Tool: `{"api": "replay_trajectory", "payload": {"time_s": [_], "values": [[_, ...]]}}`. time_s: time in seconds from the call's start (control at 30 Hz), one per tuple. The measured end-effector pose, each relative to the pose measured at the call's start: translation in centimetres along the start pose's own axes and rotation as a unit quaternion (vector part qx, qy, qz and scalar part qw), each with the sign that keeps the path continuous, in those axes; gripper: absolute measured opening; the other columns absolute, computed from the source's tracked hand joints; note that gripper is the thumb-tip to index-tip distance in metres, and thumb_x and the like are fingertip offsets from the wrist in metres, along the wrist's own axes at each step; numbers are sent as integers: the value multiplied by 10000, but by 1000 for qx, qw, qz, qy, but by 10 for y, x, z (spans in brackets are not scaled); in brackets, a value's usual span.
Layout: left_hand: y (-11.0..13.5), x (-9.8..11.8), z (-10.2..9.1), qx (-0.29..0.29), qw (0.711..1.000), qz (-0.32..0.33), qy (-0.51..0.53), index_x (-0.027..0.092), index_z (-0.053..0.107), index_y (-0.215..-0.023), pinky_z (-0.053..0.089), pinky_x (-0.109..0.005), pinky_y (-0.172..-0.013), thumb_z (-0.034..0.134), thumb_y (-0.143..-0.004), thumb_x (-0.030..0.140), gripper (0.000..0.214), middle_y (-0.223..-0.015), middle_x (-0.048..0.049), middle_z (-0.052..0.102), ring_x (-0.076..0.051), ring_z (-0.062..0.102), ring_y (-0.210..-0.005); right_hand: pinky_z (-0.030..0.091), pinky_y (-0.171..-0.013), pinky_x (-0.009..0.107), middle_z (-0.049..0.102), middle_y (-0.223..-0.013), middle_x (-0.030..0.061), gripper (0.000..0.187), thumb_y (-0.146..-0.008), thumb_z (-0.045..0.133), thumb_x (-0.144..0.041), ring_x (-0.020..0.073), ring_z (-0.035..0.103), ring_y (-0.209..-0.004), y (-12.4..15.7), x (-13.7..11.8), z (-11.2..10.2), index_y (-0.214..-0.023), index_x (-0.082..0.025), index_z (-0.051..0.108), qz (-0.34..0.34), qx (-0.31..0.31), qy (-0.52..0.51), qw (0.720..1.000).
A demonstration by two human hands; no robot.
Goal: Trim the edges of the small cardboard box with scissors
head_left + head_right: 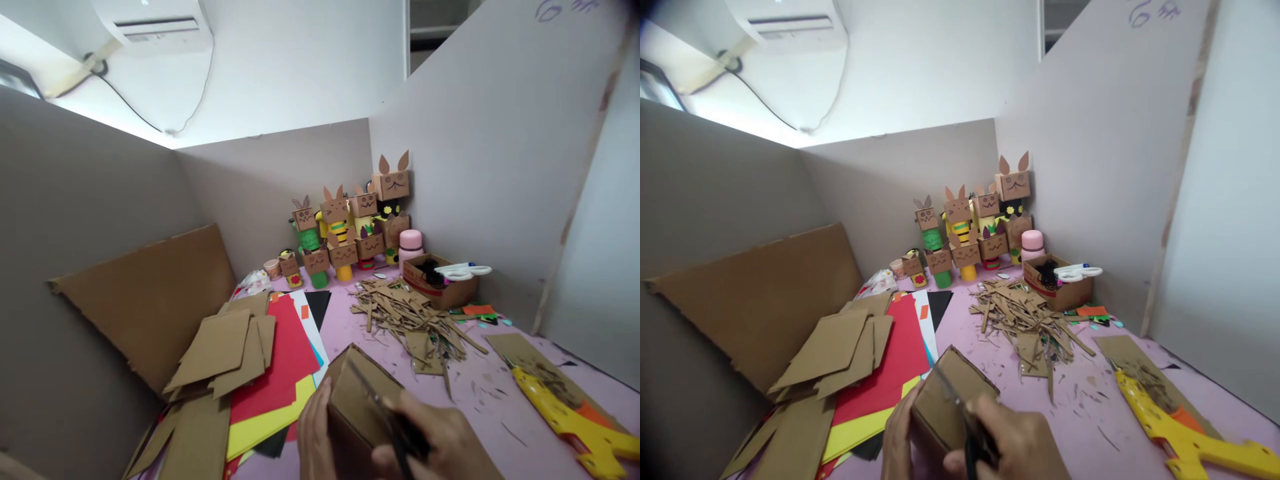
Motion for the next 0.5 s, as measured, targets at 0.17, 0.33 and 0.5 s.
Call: {"api": "replay_trajectory", "payload": {"time_s": [0.17, 0.33, 0.5], "values": [[5, -27, 3, -36, 988, -130, 70, 192, 310, -1374, 375, -534, -1022, 680, -634, 547, 901, -1340, -185, 468, -385, 421, -1269, 235, -371, 147, 422, -464, -106, 455, -725, 647, -645, 56, 314, -384, -7, 27, 0, -833, -222, 519, 343, 27, -410, 845], [2, -41, -7, -4, 975, -181, 132, 195, 352, -1324, 370, -575, -1020, 805, -390, 567, 1103, -1340, -207, 482, -437, 414, -1272, 196, -360, 130, 427, -464, -92, 481, -612, 789, -560, 33, 292, -381, 2, 36, 17, -805, -173, 579, 502, 9, -572, 649], [5, -43, -17, 17, 971, -223, 87, 349, 359, -1298, 446, -586, -933, 769, -463, 568, 956, -1320, -86, 568, -428, 447, -1251, 222, -365, 135, 477, -439, -70, 455, -674, 726, -596, 38, 321, -369, 6, 29, 21, -723, -182, 545, 444, -19, -503, 741]]}}
Point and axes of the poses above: each hand's wrist, its own y-axis away from the middle knuckle, its own z-axis out of the palm, x = y × z, the point moved 5 cm from there along -y, towards the middle knuckle
